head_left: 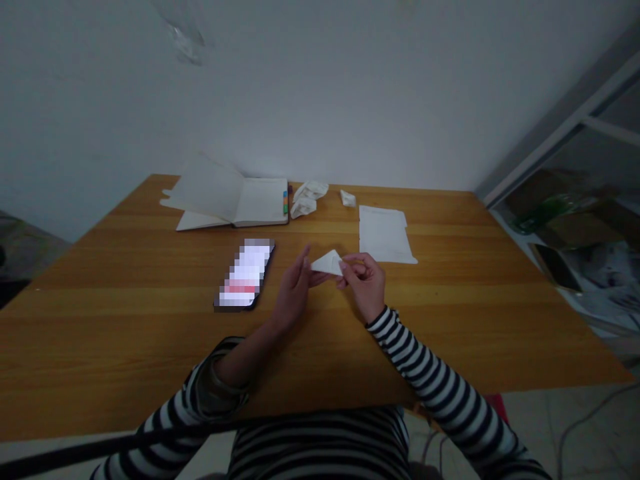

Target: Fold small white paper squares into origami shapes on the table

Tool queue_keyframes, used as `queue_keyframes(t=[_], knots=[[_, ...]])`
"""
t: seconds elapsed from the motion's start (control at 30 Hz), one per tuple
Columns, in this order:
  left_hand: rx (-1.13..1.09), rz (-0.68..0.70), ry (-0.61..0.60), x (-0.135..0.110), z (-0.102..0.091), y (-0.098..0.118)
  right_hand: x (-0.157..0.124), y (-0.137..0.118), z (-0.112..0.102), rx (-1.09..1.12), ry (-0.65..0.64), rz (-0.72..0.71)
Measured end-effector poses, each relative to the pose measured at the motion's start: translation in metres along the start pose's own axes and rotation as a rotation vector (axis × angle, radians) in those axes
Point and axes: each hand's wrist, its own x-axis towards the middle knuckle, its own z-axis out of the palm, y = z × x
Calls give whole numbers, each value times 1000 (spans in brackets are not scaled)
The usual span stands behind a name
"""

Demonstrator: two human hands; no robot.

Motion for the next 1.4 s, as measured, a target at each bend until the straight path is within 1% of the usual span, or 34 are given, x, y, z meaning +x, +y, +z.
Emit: queue_keyframes(t=[0.03,0.1,0.2,0.27,0.3,0.37,0.5,0.6,0.67,0.73,0.83,0.87,0.9,1.0,1.07,1.13,1.2,1.27,1.33,1.4], knots=[[12,3,-14,0,-1,2,0,0,0,5,1,4],[41,5,-94,1,-6,8,2,0,-2,22,5,15],[190,51,-182,4,-13,16,5,0,-7,42,15,27],[286,83,-171,5,-16,19,7,-1,-8,44,9,29],[292,83,-160,6,-16,19,7,-1,-9,40,3,26],[207,42,-137,6,-14,17,6,1,-7,23,-5,2],[-41,-101,-47,7,-8,7,-2,5,-2,-70,11,-102],[-94,-189,40,7,-5,0,-10,7,1,-202,-7,-183],[-90,-214,68,7,-6,-2,-13,7,1,-261,-17,-206],[-81,-234,44,9,-8,-3,-13,6,0,-265,-21,-201],[-14,-276,-95,12,-15,2,-6,4,-3,-205,-19,-146],[42,-247,-128,13,-17,4,-4,3,-4,-177,-31,-112],[118,-182,-145,13,-18,7,-1,3,-6,-148,-56,-72],[419,151,-178,11,-20,15,5,3,-9,-94,-153,32],[603,335,-263,9,-19,15,7,4,-10,-91,-166,55],[717,436,-334,7,-16,12,7,4,-9,-79,-148,55],[767,467,-354,4,-13,8,7,6,-9,-48,-157,40],[774,450,-365,2,-10,6,7,8,-8,-31,-195,8],[768,414,-374,0,-8,7,7,11,-8,-68,-240,-37],[760,382,-371,0,-7,7,6,15,-9,-161,-281,-76]])
